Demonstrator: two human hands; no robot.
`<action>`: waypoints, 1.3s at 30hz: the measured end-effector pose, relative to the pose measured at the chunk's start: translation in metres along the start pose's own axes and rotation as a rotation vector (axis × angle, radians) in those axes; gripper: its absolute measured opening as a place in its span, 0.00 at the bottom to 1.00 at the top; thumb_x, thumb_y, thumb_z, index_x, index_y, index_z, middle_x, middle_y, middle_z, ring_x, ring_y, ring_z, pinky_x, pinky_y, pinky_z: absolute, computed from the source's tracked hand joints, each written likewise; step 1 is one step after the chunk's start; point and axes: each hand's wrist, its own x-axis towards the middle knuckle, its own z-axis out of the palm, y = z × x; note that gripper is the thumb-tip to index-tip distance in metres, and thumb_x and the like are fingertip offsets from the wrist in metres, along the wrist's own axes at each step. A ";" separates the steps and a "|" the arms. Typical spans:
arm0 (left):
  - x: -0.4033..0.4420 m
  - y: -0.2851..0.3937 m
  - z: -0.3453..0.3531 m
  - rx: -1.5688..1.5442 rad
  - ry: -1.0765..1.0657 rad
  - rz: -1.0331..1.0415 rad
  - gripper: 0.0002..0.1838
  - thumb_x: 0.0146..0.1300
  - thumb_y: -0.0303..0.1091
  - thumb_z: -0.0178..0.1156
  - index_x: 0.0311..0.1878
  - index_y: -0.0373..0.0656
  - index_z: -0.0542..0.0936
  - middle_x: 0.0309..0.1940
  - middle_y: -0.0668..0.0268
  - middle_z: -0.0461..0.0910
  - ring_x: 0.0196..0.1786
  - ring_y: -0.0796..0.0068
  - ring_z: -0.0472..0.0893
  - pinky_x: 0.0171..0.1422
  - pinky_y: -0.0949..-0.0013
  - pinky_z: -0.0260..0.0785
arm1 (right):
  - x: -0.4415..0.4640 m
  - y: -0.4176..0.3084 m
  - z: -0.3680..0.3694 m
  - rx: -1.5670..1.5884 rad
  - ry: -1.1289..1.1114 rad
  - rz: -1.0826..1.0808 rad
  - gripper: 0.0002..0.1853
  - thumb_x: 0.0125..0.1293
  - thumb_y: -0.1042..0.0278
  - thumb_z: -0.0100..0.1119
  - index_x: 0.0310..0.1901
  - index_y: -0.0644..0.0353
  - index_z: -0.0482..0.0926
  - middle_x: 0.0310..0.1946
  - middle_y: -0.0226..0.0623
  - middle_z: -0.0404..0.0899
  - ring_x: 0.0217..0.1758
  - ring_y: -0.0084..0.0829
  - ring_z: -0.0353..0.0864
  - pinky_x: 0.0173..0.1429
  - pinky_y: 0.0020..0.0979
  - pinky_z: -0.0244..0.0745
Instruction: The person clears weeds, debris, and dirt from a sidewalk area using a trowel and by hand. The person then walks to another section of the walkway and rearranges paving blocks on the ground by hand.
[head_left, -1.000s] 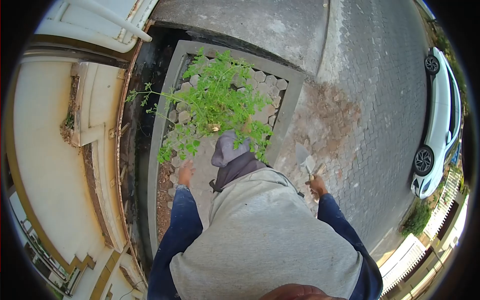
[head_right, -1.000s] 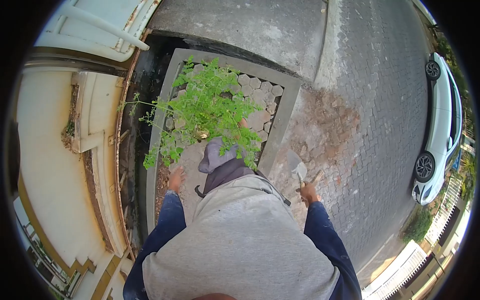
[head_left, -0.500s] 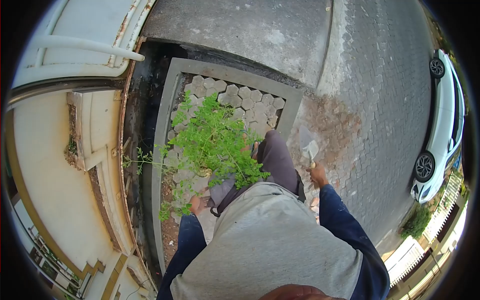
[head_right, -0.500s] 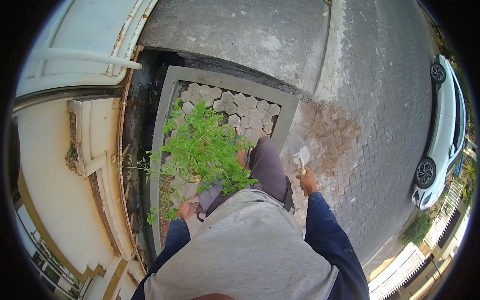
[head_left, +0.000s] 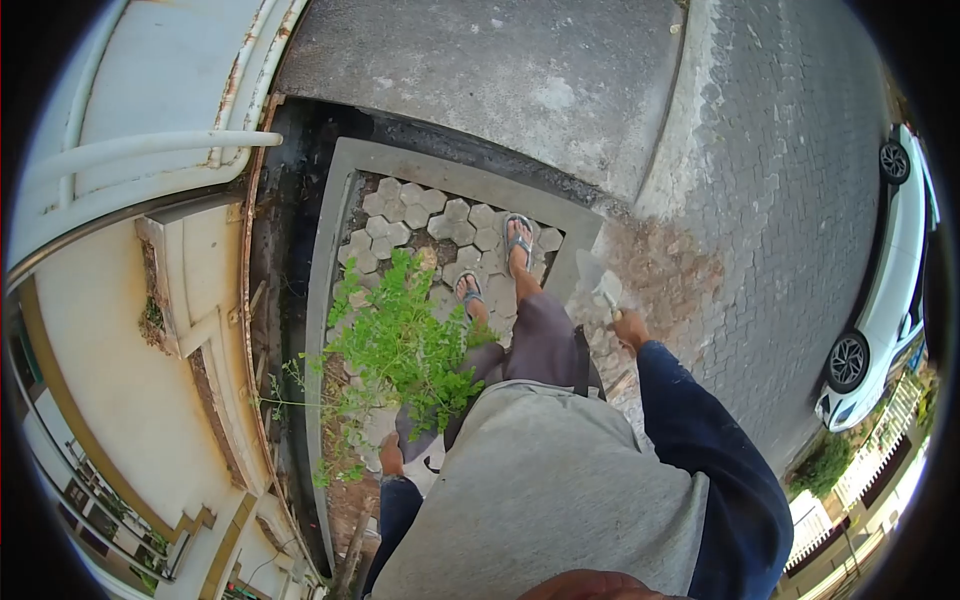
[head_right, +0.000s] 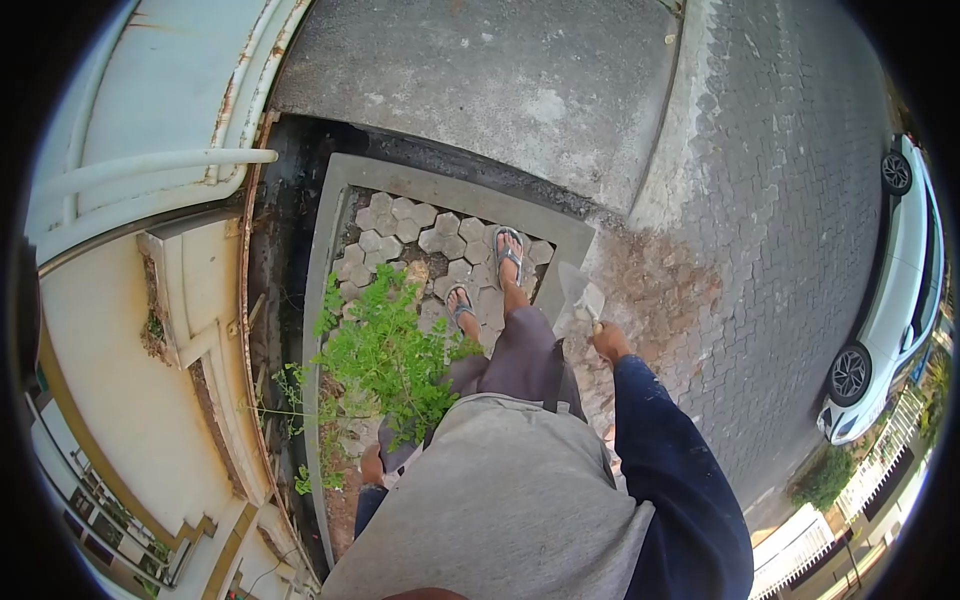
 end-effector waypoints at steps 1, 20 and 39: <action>0.005 -0.015 0.005 0.204 0.063 0.129 0.16 0.67 0.38 0.54 0.43 0.35 0.83 0.46 0.51 0.83 0.51 0.57 0.81 0.58 0.61 0.71 | 0.007 -0.013 -0.013 0.004 -0.008 0.008 0.17 0.56 0.67 0.68 0.46 0.62 0.78 0.28 0.41 0.82 0.23 0.37 0.81 0.25 0.38 0.77; -0.011 0.077 0.039 0.201 0.348 -0.233 0.20 0.54 0.43 0.68 0.46 0.38 0.84 0.47 0.50 0.82 0.51 0.51 0.80 0.57 0.54 0.70 | 0.047 -0.064 -0.117 0.083 -0.055 0.176 0.18 0.58 0.69 0.65 0.50 0.61 0.76 0.24 0.38 0.78 0.18 0.33 0.77 0.21 0.37 0.74; -0.159 0.052 0.146 -0.386 0.844 -0.423 0.15 0.59 0.36 0.61 0.49 0.43 0.79 0.47 0.54 0.80 0.51 0.50 0.79 0.54 0.53 0.71 | 0.020 -0.319 -0.034 -0.293 -0.134 -0.276 0.08 0.61 0.72 0.59 0.40 0.56 0.70 0.17 0.31 0.67 0.14 0.27 0.68 0.16 0.35 0.69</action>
